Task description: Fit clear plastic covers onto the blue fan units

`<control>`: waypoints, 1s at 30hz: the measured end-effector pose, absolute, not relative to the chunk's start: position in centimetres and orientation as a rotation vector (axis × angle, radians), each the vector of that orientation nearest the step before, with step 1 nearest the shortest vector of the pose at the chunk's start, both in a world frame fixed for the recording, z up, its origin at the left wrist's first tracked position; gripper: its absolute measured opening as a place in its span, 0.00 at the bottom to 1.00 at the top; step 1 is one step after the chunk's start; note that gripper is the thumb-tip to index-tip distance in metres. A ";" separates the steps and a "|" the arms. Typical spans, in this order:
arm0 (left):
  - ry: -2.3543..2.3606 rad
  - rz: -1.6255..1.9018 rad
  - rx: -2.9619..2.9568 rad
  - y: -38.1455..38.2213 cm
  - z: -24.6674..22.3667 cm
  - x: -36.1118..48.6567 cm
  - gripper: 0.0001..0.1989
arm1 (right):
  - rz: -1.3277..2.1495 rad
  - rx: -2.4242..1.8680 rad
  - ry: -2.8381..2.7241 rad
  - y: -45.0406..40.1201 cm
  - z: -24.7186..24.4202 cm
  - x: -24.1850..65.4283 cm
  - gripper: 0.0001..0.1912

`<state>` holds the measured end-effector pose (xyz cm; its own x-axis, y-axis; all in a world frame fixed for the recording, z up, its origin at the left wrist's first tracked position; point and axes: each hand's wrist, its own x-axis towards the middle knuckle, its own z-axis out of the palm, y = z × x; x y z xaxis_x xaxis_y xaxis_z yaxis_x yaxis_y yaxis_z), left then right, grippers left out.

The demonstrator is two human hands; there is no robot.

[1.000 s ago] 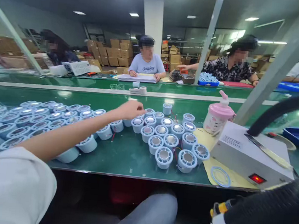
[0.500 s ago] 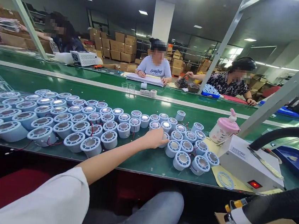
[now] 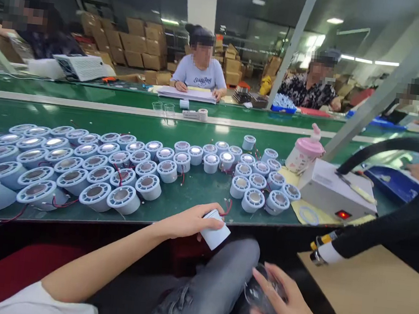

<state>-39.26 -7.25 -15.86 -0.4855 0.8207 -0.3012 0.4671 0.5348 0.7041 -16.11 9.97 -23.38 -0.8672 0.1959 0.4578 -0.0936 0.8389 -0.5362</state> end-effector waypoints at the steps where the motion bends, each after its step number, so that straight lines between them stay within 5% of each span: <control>1: 2.031 0.747 1.043 -7.0 -16.4 -38.7 0.19 | 0.651 0.024 -2.544 9.3 -22.8 -17.0 0.24; 5: 1.620 0.849 1.028 -5.8 -18.2 -36.2 0.18 | 0.428 -0.092 -2.651 8.1 -20.6 -19.6 0.24; 10: 1.694 1.050 1.311 -5.2 -18.5 -34.6 0.10 | 0.827 -0.256 -2.775 8.9 -19.8 -18.8 0.08; 16: 1.730 1.215 1.347 -5.2 -19.7 -33.8 0.32 | 1.557 -0.418 -2.453 8.9 -19.0 -17.5 0.11; 25: 1.374 1.171 1.188 -5.0 -20.1 -33.7 0.35 | 2.102 -0.717 -1.795 10.1 -19.6 -17.3 0.13; 27: 1.329 1.228 1.031 -5.1 -20.0 -33.5 0.37 | 2.082 -0.591 -1.877 10.2 -19.5 -17.1 0.08; 30: 1.295 1.256 0.865 -5.3 -19.8 -33.4 0.37 | 1.699 -0.342 -2.237 9.9 -19.5 -16.5 0.19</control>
